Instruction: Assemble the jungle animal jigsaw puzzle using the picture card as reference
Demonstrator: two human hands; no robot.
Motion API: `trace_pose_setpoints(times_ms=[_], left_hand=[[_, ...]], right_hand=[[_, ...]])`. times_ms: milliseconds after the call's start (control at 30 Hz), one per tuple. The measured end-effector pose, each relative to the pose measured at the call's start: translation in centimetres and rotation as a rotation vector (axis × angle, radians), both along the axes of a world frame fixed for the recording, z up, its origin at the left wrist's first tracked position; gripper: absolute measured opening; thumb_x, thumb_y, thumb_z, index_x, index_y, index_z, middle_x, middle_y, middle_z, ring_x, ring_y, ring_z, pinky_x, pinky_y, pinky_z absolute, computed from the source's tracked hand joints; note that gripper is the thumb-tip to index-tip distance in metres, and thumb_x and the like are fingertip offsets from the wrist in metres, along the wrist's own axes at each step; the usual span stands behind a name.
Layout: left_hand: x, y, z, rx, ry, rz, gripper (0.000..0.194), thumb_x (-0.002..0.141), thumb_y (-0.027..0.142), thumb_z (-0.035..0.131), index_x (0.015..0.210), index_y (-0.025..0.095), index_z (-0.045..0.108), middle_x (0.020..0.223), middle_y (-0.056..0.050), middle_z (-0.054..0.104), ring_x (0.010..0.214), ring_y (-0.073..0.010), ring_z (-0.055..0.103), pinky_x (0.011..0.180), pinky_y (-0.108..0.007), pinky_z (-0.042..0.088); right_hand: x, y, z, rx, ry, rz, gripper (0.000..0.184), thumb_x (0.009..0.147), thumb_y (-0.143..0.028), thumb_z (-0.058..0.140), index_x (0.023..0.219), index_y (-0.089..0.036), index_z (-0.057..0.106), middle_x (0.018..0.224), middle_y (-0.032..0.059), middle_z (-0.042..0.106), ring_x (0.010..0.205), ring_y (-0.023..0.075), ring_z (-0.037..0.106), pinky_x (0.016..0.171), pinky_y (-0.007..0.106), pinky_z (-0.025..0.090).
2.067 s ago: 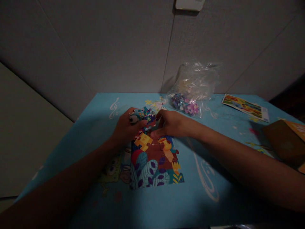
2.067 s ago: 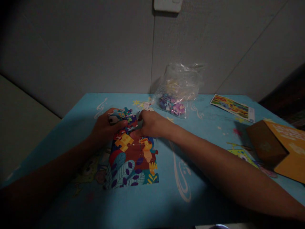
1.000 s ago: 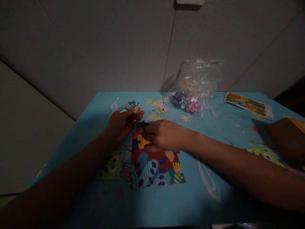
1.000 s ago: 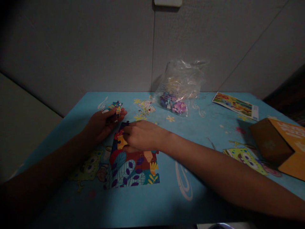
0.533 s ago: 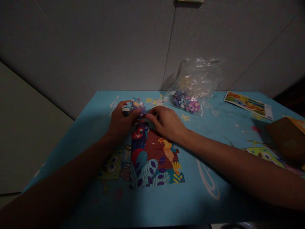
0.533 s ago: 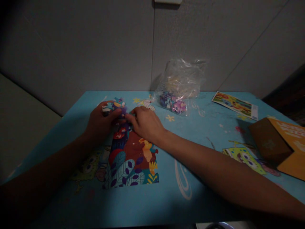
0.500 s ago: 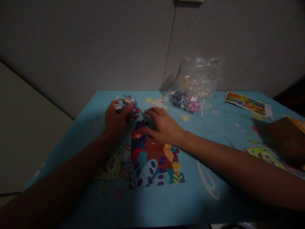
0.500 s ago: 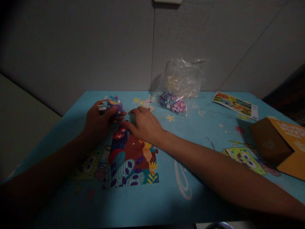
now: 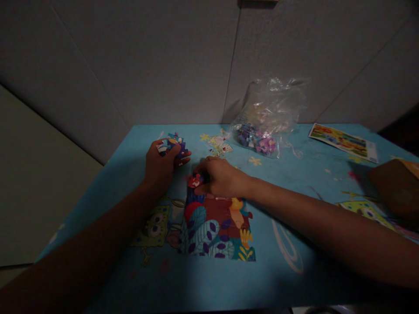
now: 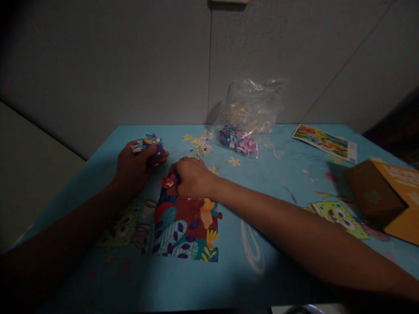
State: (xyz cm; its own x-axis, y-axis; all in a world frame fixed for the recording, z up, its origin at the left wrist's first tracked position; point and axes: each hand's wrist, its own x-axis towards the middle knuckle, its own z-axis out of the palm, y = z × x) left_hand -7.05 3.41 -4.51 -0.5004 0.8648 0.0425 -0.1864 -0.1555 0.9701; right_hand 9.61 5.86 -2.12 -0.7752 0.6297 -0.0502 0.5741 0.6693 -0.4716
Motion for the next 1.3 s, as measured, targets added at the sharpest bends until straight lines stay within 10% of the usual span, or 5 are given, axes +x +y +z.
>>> trace_pose_setpoints(times_ms=[133,467,1300], left_hand=[[-0.2,-0.2,-0.5,-0.028,0.110,-0.089,0.035,0.076,0.023,0.072,0.103,0.020,0.049,0.090,-0.002,0.066,0.065,-0.0149,0.067,0.062,-0.032,0.059],[-0.4,-1.0,0.0,0.002,0.560,-0.407,0.032,0.075,0.044,0.075,0.090,0.018,0.063,0.078,-0.001,0.066,0.069,-0.0165,0.057,0.063,-0.026,0.047],[0.1,-0.9,-1.3,0.060,0.225,-0.210,0.032,0.073,0.033,0.081,0.097,0.019,0.065,0.092,-0.003,0.069,0.081,-0.0176,0.064,0.075,-0.030,0.055]], right_hand=[[0.3,0.6,-0.6,-0.157,0.246,-0.048,0.012,0.078,-0.021,0.068,0.087,-0.015,0.073,0.081,0.0048,0.067,0.075,0.0159,0.056,0.070,0.029,0.039],[0.5,2.1,-2.1,-0.260,0.650,-0.276,0.023,0.079,-0.036,0.067,0.093,-0.019,0.059,0.068,-0.0015,0.058,0.061,0.0131,0.051,0.058,0.028,0.035],[1.8,2.3,-3.4,-0.291,0.744,-0.239,0.025,0.077,-0.038,0.062,0.068,-0.022,0.046,0.057,-0.0043,0.046,0.054,0.0109,0.042,0.051,0.026,0.029]])
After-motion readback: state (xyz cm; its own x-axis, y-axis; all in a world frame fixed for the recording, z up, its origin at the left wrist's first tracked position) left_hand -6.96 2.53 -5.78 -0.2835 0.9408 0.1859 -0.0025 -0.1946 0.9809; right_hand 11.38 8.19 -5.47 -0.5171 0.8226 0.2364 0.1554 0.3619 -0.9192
